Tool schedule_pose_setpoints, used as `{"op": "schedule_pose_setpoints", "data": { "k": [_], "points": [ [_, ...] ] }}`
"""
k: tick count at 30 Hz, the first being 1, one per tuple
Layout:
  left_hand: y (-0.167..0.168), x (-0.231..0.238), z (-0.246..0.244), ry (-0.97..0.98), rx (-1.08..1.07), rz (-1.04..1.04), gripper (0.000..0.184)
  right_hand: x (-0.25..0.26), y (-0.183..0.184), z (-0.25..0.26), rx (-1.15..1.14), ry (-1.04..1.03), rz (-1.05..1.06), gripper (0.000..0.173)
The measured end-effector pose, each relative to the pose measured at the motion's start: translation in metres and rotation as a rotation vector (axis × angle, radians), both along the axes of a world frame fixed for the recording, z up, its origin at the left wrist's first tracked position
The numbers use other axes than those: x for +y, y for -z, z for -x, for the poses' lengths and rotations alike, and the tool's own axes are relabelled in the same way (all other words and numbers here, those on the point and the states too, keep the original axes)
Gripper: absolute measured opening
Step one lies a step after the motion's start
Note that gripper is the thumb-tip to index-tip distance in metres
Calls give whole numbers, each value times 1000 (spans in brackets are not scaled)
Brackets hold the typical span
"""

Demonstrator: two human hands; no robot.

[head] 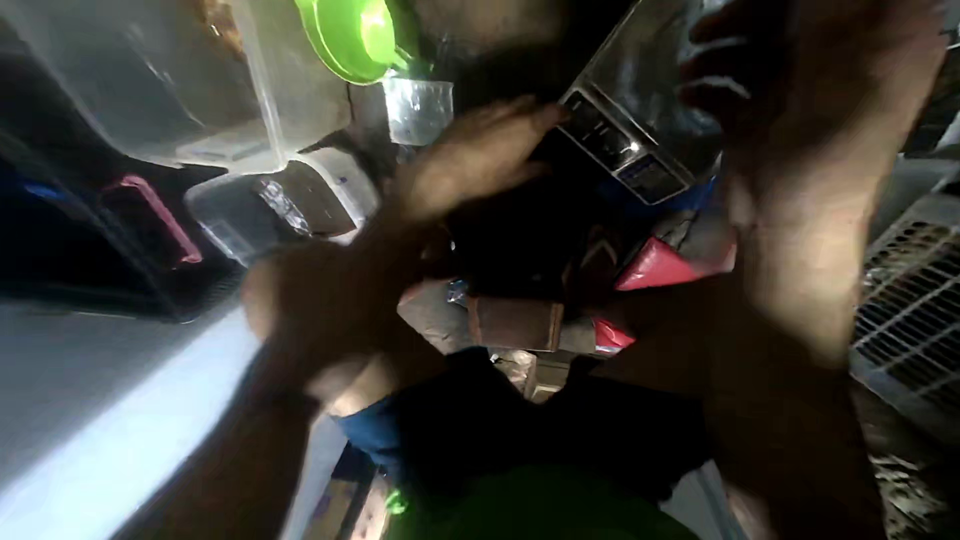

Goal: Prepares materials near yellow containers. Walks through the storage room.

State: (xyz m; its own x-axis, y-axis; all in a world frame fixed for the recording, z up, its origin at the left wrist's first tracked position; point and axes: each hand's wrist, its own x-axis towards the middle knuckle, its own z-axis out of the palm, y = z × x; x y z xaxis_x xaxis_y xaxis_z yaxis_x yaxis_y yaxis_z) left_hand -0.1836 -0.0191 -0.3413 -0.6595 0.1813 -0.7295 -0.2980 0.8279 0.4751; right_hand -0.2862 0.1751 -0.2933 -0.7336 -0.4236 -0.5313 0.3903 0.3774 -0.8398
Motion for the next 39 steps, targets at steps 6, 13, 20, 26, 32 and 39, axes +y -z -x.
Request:
{"op": "schedule_pose_setpoints", "data": {
  "k": [6, 13, 20, 26, 32, 39],
  "points": [
    [18, -38, 44, -10, 355, -41, 48, -37, 39, 26, 443, -117, 109, 26],
    [7, -35, 36, -35, 519, 28, 50, -53, 22, 27, 544, -97, 311, 33],
    [-15, -17, 31, -119, 532, -64, 50, -57, -4, 25, 530, 107, 329, 31],
    [-46, -10, 28, -79, 492, -70, 42, -61, -6, 19, 564, 75, 405, 33],
    [-54, -8, 15, 22, 615, -116, 40, -55, -11, 8, 575, 90, 415, 32],
    [-75, 2, 12, 30, 472, 14, 40, -65, -10, -6, 558, 15, 401, 31]
  ]
}}
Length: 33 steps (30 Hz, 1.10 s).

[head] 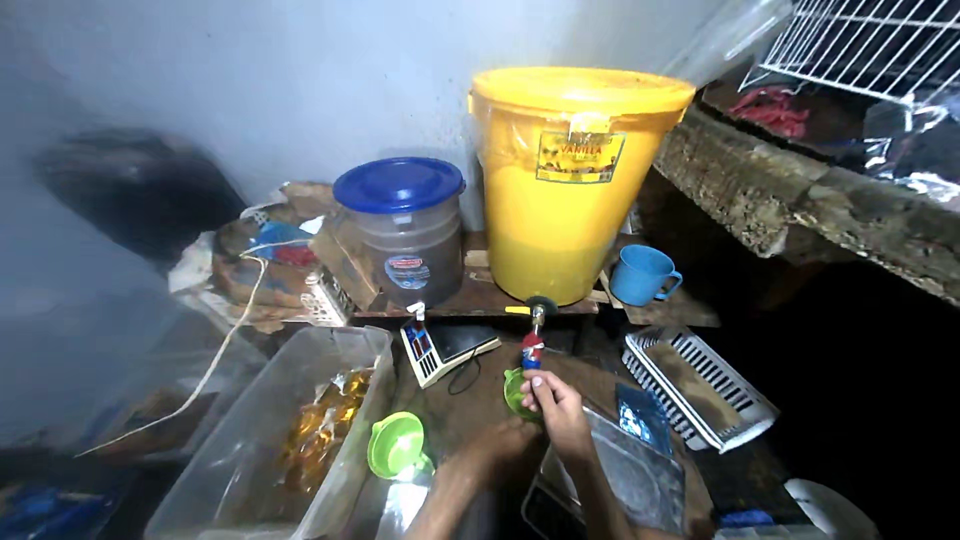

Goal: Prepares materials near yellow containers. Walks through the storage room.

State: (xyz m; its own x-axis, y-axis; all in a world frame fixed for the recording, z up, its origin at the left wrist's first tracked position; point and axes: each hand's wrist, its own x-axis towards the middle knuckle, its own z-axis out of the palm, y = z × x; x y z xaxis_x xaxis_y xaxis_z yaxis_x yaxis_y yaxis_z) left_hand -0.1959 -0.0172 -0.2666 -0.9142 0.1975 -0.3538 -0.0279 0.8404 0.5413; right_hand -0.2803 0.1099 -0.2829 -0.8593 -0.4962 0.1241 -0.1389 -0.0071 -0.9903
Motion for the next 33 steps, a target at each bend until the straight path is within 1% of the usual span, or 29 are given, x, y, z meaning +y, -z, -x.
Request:
{"op": "schedule_pose_setpoints", "data": {
  "k": [4, 8, 11, 12, 14, 16, 17, 18, 19, 20, 22, 23, 24, 25, 26, 28, 29, 30, 31, 32, 33],
  "points": [
    [22, -8, 8, 24, -21, 11, 38, -10, 5, -1, -24, -36, -50, 31],
    [39, -12, 1, -47, 123, -115, 33, -19, 13, 1, -26, -56, -112, 32],
    [5, -6, 2, -82, -32, -79, 36, -25, 24, 4, 41, -78, -150, 33],
    [4, -7, 2, -89, -54, -84, 37, -26, 26, 5, 49, -85, -168, 33],
    [22, -11, -2, -76, 43, -143, 34, -26, 31, 6, 80, -73, -157, 32],
    [50, -20, 4, -52, 111, -248, 39, -19, 29, 12, 103, -17, -82, 30],
    [68, -26, 9, -37, 147, -271, 40, -14, 20, 20, 84, 42, -33, 31],
    [84, -32, 15, -30, 179, -283, 41, -9, 2, 34, 74, 117, 27, 32],
    [88, -37, 16, -38, 168, -299, 43, -3, -25, 53, 77, 191, 78, 33],
    [87, -42, 14, -47, 135, -312, 45, 2, -61, 74, 73, 247, 125, 35],
    [61, -57, 5, -50, 29, -397, 45, 0, -152, 121, 53, 332, 247, 36],
    [55, -65, -1, -55, 14, -429, 44, -5, -200, 146, 18, 368, 294, 35],
    [52, -73, -8, -64, 0, -424, 44, -12, -243, 171, -22, 411, 328, 35],
    [38, -78, -20, -91, -54, -388, 45, -19, -278, 195, -66, 458, 350, 34],
    [11, -80, -35, -142, -157, -373, 47, -25, -303, 218, -117, 501, 359, 32],
    [-36, -80, -73, -311, -238, -393, 48, -36, -338, 255, -232, 559, 353, 26],
    [-74, -83, -92, -393, -296, -440, 49, -41, -351, 268, -301, 582, 339, 25],
    [-117, -86, -112, -472, -353, -495, 48, -43, -359, 275, -375, 610, 316, 22],
    [-149, -89, -134, -539, -372, -525, 48, -45, -368, 277, -441, 641, 285, 21],
    [-169, -91, -159, -604, -388, -508, 47, -47, -378, 278, -496, 660, 248, 20],
    [-189, -93, -182, -646, -481, -458, 48, -50, -390, 277, -542, 664, 212, 19]
  ]
}}
